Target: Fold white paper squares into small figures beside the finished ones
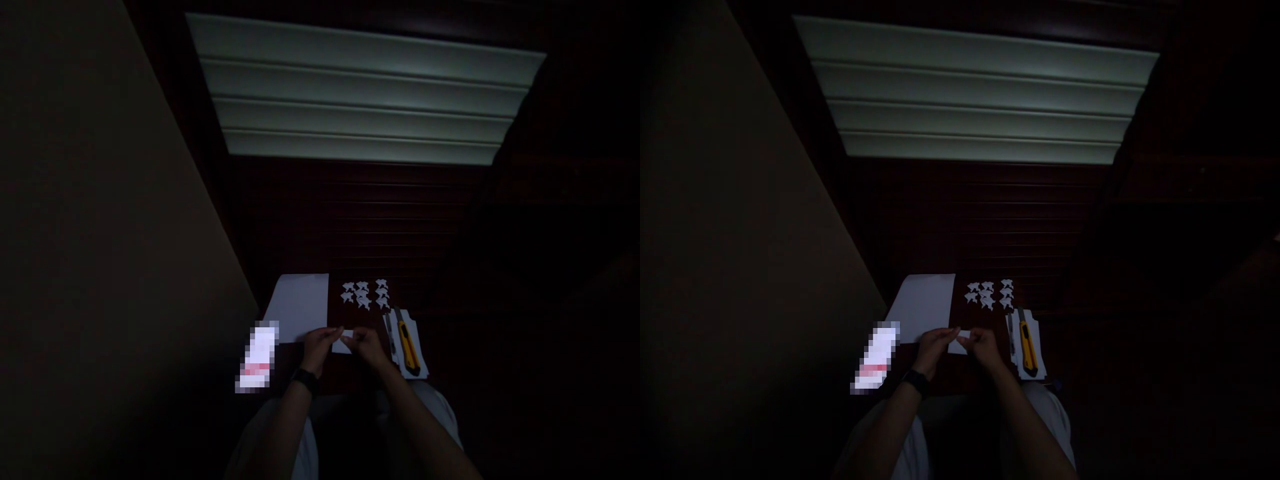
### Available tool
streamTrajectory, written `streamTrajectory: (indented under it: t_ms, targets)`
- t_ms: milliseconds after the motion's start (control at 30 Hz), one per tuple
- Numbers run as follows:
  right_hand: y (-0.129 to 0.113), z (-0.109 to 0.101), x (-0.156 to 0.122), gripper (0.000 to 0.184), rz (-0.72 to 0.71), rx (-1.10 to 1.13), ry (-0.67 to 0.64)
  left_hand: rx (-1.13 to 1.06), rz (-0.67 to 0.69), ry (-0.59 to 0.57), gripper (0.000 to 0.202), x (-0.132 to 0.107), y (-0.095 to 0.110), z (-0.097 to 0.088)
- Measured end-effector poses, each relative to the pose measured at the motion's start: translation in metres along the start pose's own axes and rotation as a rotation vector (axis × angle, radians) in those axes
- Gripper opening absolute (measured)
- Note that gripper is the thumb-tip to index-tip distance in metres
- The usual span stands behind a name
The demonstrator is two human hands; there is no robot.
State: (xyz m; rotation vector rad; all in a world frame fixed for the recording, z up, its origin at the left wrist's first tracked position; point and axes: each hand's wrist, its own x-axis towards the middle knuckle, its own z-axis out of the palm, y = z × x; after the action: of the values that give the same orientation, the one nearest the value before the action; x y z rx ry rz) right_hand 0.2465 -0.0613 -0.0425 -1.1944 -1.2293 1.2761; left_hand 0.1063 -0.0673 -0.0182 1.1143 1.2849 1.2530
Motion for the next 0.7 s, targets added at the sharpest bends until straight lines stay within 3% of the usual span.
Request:
streamTrajectory:
  t_ms: [333, 533, 700]
  targets:
    - [-0.011, 0.01, -0.039, 0.035, 0.043, 0.179, 0.17, 0.042, 0.074, -0.001, 0.03, -0.033, 0.006, 0.007]
    - [-0.012, 0.017, -0.038, 0.033, 0.051, 0.249, 0.23, 0.041, 0.089, 0.022, 0.023, -0.028, 0.006, 0.003]
    - [-0.001, 0.012, -0.026, 0.03, 0.058, 0.27, 0.283, -0.004, 0.06, 0.004, 0.022, -0.02, -0.001, 0.013]
